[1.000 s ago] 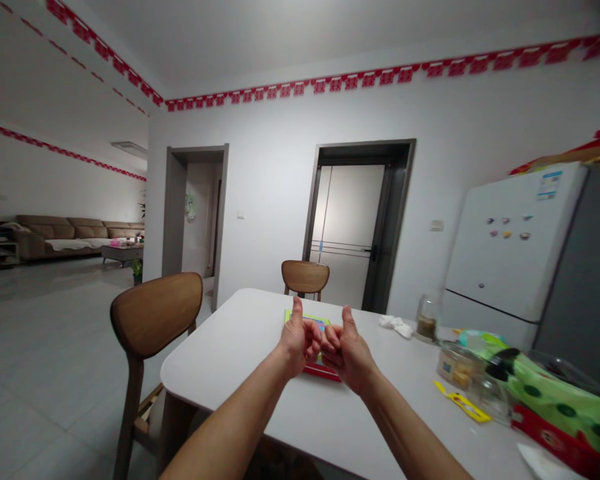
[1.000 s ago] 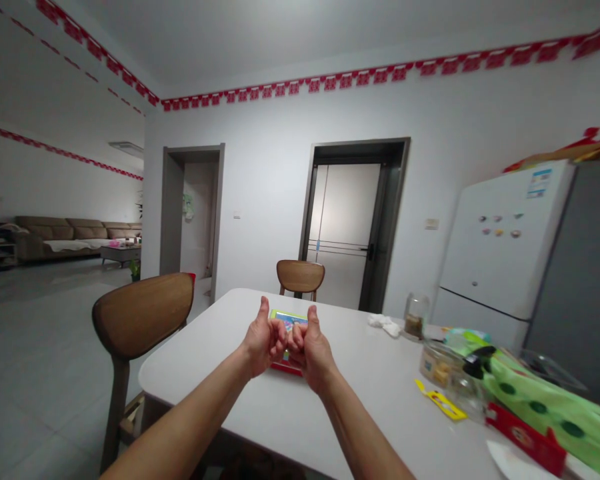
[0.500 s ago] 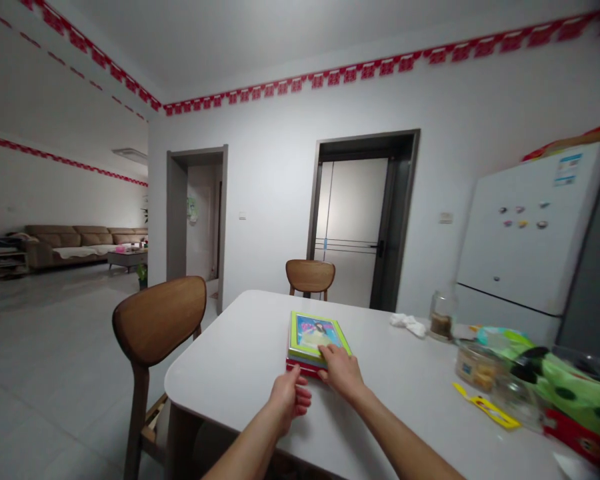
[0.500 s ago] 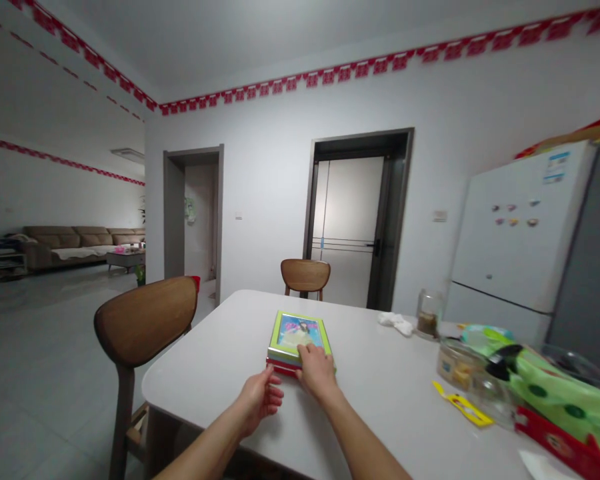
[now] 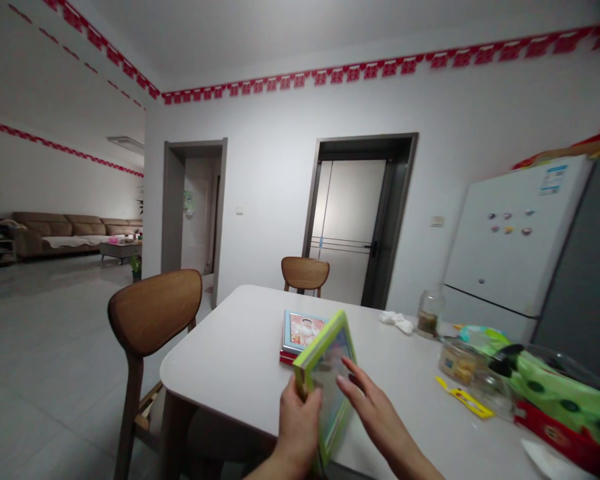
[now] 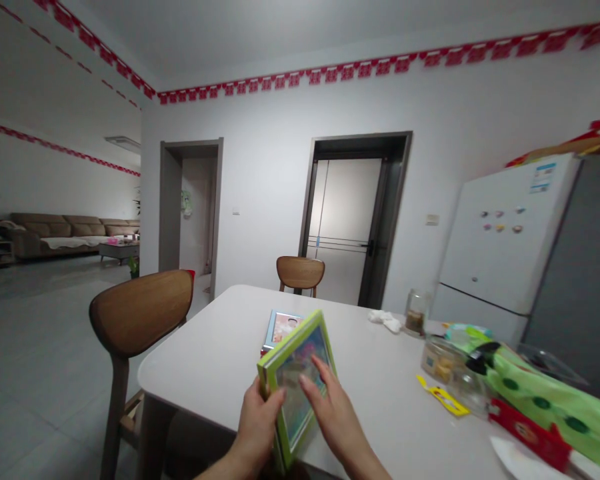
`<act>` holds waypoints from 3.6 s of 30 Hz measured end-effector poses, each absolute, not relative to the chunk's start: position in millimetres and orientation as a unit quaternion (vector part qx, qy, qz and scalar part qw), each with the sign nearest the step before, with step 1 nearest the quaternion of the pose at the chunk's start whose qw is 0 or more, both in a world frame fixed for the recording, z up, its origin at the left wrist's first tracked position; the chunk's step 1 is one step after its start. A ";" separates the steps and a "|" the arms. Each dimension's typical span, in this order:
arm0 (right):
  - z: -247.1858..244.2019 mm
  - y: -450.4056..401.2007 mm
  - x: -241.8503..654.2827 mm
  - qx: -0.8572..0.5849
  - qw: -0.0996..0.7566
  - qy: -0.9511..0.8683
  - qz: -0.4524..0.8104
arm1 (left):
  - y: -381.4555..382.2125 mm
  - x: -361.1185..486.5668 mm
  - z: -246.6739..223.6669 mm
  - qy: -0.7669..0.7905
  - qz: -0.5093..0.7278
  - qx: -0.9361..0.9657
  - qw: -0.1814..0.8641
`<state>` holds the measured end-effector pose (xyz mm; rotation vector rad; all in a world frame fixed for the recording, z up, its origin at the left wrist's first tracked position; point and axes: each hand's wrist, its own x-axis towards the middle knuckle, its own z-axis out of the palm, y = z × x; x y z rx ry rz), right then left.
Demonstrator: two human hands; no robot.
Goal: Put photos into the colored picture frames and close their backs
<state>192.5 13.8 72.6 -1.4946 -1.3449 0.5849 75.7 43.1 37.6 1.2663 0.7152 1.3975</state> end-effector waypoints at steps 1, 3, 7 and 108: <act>75.4 6.0 195.9 -0.607 0.545 -0.495 0.299 | 31.4 73.6 41.4 0.286 0.571 0.597 0.486; 76.6 -7.7 200.2 -0.555 0.613 -0.395 0.401 | 12.7 70.5 43.5 0.235 0.530 0.731 0.360; 60.2 -23.6 202.1 -0.493 0.615 -0.301 0.537 | 0.8 72.6 16.3 0.160 0.428 0.888 0.051; 30.9 10.8 196.0 -0.568 0.184 -0.754 0.274 | 59.6 26.8 -19.4 0.505 0.277 0.777 0.253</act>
